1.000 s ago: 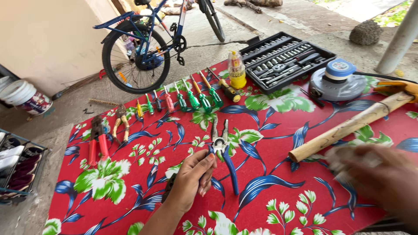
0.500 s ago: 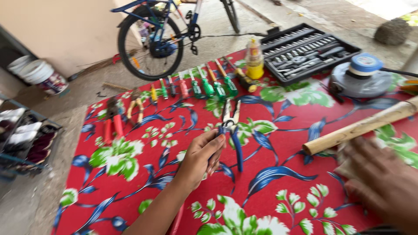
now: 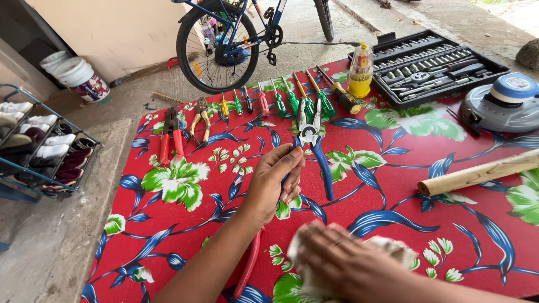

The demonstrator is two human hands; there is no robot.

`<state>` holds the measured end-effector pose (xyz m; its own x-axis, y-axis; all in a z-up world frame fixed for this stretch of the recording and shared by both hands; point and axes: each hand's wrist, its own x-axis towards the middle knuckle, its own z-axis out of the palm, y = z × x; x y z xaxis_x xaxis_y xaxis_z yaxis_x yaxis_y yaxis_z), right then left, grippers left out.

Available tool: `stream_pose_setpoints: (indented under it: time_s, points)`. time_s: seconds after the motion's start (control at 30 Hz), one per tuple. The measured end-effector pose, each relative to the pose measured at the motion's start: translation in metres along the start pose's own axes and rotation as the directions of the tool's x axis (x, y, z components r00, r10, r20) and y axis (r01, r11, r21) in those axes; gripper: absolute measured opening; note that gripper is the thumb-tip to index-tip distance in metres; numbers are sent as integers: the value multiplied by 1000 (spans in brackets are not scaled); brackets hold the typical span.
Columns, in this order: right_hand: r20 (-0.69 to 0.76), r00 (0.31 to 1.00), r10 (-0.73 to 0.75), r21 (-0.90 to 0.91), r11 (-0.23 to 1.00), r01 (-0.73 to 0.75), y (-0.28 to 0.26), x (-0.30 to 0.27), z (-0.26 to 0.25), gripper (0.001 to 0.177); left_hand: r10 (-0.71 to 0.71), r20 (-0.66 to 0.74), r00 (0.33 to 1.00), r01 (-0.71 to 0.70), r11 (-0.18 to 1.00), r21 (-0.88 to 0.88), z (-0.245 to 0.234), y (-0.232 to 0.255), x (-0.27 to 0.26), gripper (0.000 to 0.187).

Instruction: The person wipes several hand tools, including screwdrivers and pliers, with a cloth on a floral tablecloth. They handle each tool individually, wiping the metal and handle parts before placing them back on the table.

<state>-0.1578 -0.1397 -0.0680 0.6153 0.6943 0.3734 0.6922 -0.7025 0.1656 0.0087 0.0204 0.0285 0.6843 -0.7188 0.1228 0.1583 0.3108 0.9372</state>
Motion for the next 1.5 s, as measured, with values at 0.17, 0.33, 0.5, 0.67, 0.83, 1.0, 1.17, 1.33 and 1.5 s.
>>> stream_pose_setpoints:
  time_s: [0.17,0.33,0.5,0.67,0.83,1.0,1.17,1.33,1.5]
  points:
    - [-10,997,-81,37,996,81,-29,-3,31,69,-23,6,1000,23,999,-33,-3,-8,1,29]
    - [49,993,-109,161,982,100,-11,-61,20,64,-58,3,998,58,998,-5,-5,-15,0,29]
    - [302,949,87,460,859,-225,46,-128,-34,57,-96,49,994,95,995,26,-2,-21,0,29]
    - [580,750,317,684,310,-660,109,-136,-72,51,-95,94,991,86,991,99,2,-24,0,33]
    - [668,225,710,726,-554,-406,130,-51,-69,48,-72,97,993,65,995,72,4,-25,-3,34]
    - [733,443,517,637,-750,-179,112,29,-60,52,-36,36,999,33,997,70,2,-30,-2,30]
    - [666,462,586,727,-648,-227,111,55,-55,35,-71,-58,996,77,991,110,1,-34,1,35]
    - [664,445,600,741,-606,-289,113,29,-30,46,-89,53,995,72,963,261,7,-36,2,35]
    - [716,491,496,674,-675,-300,120,-4,8,69,-173,155,973,115,939,325,8,-33,-3,36]
